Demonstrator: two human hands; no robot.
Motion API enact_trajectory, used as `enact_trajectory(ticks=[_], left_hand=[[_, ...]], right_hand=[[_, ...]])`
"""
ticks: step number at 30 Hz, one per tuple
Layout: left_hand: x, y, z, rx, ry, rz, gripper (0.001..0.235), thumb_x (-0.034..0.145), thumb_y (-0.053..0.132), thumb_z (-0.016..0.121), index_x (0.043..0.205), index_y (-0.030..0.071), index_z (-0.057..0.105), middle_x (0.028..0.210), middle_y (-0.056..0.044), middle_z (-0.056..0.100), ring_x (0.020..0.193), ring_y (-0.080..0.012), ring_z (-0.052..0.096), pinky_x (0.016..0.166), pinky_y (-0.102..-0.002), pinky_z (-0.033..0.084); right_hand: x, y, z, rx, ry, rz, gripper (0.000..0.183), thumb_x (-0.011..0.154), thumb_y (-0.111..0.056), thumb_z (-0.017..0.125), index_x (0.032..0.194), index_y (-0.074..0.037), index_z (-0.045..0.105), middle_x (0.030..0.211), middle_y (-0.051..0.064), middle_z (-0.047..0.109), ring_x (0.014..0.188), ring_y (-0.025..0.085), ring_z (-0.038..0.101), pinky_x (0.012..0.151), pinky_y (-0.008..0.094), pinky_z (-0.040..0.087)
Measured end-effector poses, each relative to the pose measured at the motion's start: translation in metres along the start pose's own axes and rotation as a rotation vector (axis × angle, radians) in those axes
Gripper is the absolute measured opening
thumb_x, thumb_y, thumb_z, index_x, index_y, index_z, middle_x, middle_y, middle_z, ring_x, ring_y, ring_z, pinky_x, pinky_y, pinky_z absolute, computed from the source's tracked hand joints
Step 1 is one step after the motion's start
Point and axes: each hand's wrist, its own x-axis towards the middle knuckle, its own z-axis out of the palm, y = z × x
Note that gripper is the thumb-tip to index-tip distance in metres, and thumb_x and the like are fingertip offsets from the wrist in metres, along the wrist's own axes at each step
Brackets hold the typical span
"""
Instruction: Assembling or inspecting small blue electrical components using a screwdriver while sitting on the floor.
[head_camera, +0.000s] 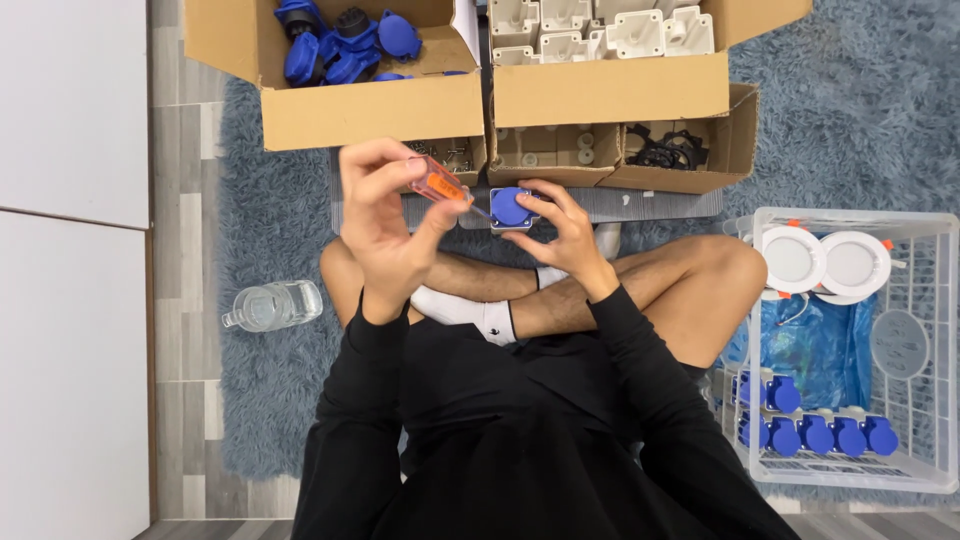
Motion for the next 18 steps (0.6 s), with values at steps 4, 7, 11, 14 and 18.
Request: enact_trajectory(ticks=[4,7,11,14,18], left_hand=[[0.008,0.006,0.006,-0.075,0.016,-0.059,0.038,0.102,0.004,0.084,0.135,0.005,0.067,0.127,-0.018,0.054,0.114,-0.0246,0.063,0.102,-0.043,0.059],[0.012,0.008,0.010,-0.175,-0.004,-0.080,0.030,0.111,0.005,0.069,0.141,0.001,0.064,0.129,-0.022,0.061,0.118,-0.0308,0.070,0.105,-0.048,0.060],[0.010,0.006,0.010,-0.177,-0.050,-0.068,0.035,0.115,0.012,0.061,0.148,-0.001,0.060,0.134,-0.025,0.064,0.125,-0.0367,0.070,0.106,-0.051,0.061],[0.004,-0.003,0.009,-0.102,-0.040,-0.057,0.042,0.109,0.014,0.076,0.148,0.003,0.063,0.135,-0.021,0.059,0.125,-0.0319,0.066,0.107,-0.049,0.060],[0.010,0.007,0.014,-0.117,-0.055,-0.068,0.038,0.111,0.007,0.070,0.148,0.002,0.063,0.126,-0.022,0.061,0.117,-0.0337,0.072,0.101,-0.050,0.063]], right_hand=[[0.000,0.000,0.000,0.002,0.001,-0.007,0.057,0.084,-0.015,0.100,0.135,-0.008,0.077,0.135,0.023,0.073,0.113,0.041,0.077,0.094,0.045,0.062],[-0.001,0.001,0.000,-0.005,0.010,-0.010,0.057,0.083,-0.016,0.100,0.134,-0.008,0.077,0.134,0.023,0.074,0.113,0.040,0.077,0.094,0.045,0.062],[0.001,-0.001,0.000,0.000,0.011,0.009,0.058,0.081,-0.016,0.101,0.133,-0.009,0.077,0.133,0.021,0.075,0.112,0.038,0.078,0.094,0.042,0.062],[0.001,-0.001,0.000,-0.002,0.013,0.005,0.057,0.081,-0.016,0.101,0.133,-0.009,0.078,0.133,0.021,0.075,0.113,0.038,0.078,0.094,0.041,0.062],[0.000,-0.001,0.000,-0.005,0.014,0.014,0.057,0.081,-0.016,0.102,0.132,-0.010,0.078,0.133,0.021,0.076,0.113,0.037,0.078,0.094,0.040,0.063]])
